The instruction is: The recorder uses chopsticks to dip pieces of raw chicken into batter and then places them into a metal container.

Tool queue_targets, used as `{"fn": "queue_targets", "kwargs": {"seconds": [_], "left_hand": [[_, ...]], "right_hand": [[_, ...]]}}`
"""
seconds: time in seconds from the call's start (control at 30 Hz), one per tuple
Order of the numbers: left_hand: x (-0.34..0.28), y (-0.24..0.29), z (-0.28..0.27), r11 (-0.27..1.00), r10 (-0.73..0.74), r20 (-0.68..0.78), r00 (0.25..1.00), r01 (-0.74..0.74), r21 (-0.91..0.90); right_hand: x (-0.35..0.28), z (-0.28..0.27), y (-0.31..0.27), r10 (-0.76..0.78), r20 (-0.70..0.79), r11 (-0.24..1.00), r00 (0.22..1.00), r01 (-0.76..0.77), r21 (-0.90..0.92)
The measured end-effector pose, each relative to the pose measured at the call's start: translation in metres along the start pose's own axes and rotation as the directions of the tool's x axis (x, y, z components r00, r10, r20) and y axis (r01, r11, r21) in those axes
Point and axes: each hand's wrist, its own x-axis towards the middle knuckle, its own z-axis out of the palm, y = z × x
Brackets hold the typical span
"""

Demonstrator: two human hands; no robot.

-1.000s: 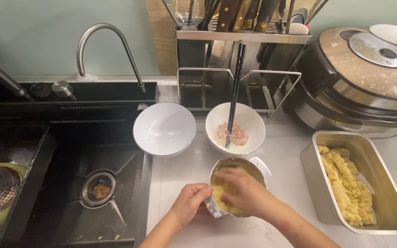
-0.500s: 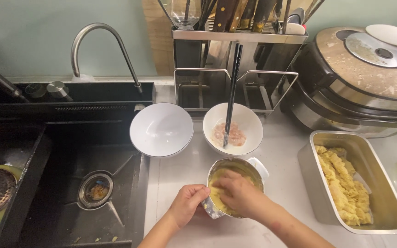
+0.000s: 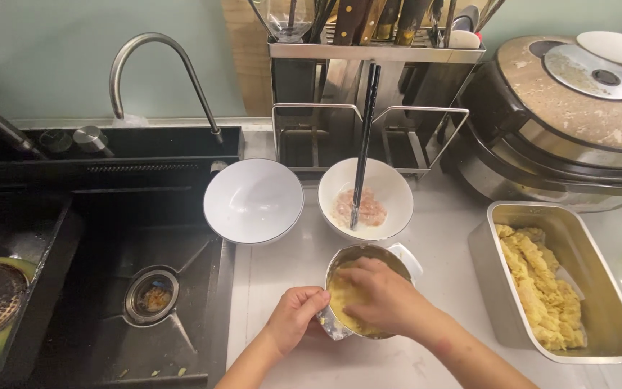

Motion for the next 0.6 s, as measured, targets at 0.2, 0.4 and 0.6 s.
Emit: {"fn": "queue_targets", "kwargs": {"seconds": [0.2,0.4,0.6], "left_hand": [[-0.004,0.016,0.010,0.997,-0.077,-0.039,0.996,0.077,-0.004],[-0.005,0.018,0.010,0.994,-0.107,-0.046,0.993,0.107,-0.009],[-0.007,0.016,0.009,0.995,-0.099,-0.046,0.994,0.098,-0.015]], "right_hand": [[0.002,0.033,0.041,-0.047,0.103,0.997,0.994,0.041,0.062],[0.002,0.011,0.001,0.034,0.020,0.999,0.999,-0.034,0.032],[0.007,0.002,0.000,0.284,0.240,0.933,0.928,-0.326,0.155]]}}
